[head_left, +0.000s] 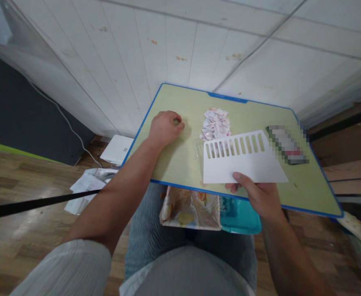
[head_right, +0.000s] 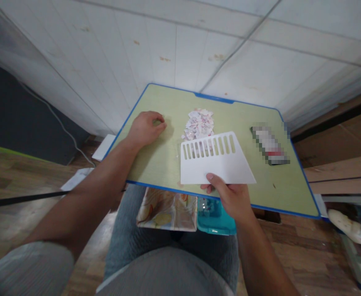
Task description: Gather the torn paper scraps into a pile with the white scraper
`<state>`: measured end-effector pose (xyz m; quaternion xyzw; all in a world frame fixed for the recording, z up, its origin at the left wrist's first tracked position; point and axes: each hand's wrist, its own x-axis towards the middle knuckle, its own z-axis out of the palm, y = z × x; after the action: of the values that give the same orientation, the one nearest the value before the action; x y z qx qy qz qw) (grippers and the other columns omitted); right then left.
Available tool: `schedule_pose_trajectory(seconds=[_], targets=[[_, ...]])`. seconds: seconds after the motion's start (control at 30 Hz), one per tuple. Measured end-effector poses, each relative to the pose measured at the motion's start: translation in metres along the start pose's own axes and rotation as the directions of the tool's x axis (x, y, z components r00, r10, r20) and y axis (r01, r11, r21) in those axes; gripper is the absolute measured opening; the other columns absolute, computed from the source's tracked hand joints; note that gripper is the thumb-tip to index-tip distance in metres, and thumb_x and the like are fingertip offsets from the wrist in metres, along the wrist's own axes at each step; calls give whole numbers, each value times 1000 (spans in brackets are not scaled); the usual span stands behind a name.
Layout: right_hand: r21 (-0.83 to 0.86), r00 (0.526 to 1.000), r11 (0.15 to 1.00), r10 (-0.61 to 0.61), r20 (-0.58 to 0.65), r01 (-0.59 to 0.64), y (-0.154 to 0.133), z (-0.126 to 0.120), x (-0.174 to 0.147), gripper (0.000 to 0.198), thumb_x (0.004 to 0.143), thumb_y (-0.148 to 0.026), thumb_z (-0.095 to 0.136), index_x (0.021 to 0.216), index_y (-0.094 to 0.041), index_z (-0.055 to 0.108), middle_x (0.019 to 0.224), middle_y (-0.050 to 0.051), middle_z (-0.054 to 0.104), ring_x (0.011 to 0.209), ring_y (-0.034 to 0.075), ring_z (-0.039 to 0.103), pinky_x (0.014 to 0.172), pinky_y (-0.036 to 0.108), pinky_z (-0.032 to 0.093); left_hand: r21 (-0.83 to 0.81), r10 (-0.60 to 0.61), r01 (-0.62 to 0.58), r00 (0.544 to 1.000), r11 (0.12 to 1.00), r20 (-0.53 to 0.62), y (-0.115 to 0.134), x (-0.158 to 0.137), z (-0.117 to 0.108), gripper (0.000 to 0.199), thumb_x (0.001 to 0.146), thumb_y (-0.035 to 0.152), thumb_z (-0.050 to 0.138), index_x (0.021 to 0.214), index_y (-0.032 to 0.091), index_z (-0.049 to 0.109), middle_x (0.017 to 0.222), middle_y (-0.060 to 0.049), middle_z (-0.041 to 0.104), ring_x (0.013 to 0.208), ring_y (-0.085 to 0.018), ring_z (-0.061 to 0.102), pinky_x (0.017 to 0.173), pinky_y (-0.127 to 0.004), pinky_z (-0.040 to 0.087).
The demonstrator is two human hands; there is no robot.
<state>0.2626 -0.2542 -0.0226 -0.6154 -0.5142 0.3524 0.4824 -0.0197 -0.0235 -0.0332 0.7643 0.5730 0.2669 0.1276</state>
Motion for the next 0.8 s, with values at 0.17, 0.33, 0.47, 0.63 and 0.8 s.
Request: schedule_pose_trajectory(seconds=[0.17, 0.33, 0.47, 0.63, 0.8], targets=[[-9, 1000, 1000, 3, -10, -3, 1, 1, 1, 42, 101, -54, 90, 74, -23, 82, 71, 8, 83, 61, 24, 77, 70, 39, 71, 1, -5, 5, 1000, 1000, 9, 1, -1, -2, 24, 101, 34, 70, 114, 27, 89, 138, -12, 88, 139, -38, 73, 129, -55, 52], [-29, 1000, 1000, 1, 6, -1, -4, 3, 1, 48, 98, -58, 92, 66, -24, 79, 65, 8, 80, 61, 28, 80, 66, 40, 71, -1, -5, 5, 1000, 1000, 16, 2, -1, -3, 24, 101, 33, 70, 114, 28, 90, 136, -11, 89, 138, -38, 74, 128, -56, 53], [6, 1000, 1000, -2, -4, 2, -6, 4, 0, 43, 94, -57, 95, 69, -24, 80, 64, 7, 79, 58, 27, 78, 62, 41, 71, 2, -1, 1, 1000, 1000, 8, 2, -1, -3, 24, 101, 33, 70, 114, 28, 90, 137, -11, 89, 138, -38, 75, 129, -55, 53], [-3, 999, 1000, -23, 32, 23, -6, 0, 1, 38, 95, -52, 94, 72, -26, 79, 65, 5, 79, 64, 28, 80, 73, 44, 73, 11, -5, 5, 1000, 1000, -5, 2, 0, -1, 24, 100, 33, 70, 113, 28, 90, 136, -11, 89, 137, -38, 75, 128, -56, 55], [15, 999, 1000, -27, 25, 27, -7, -2, 1, 43, 94, -55, 95, 67, -25, 79, 65, 6, 79, 62, 29, 79, 68, 45, 72, 15, -3, 3, 1000, 1000, -8, 2, -1, -1, 24, 100, 33, 70, 113, 28, 90, 135, -11, 90, 136, -37, 76, 128, -55, 55]])
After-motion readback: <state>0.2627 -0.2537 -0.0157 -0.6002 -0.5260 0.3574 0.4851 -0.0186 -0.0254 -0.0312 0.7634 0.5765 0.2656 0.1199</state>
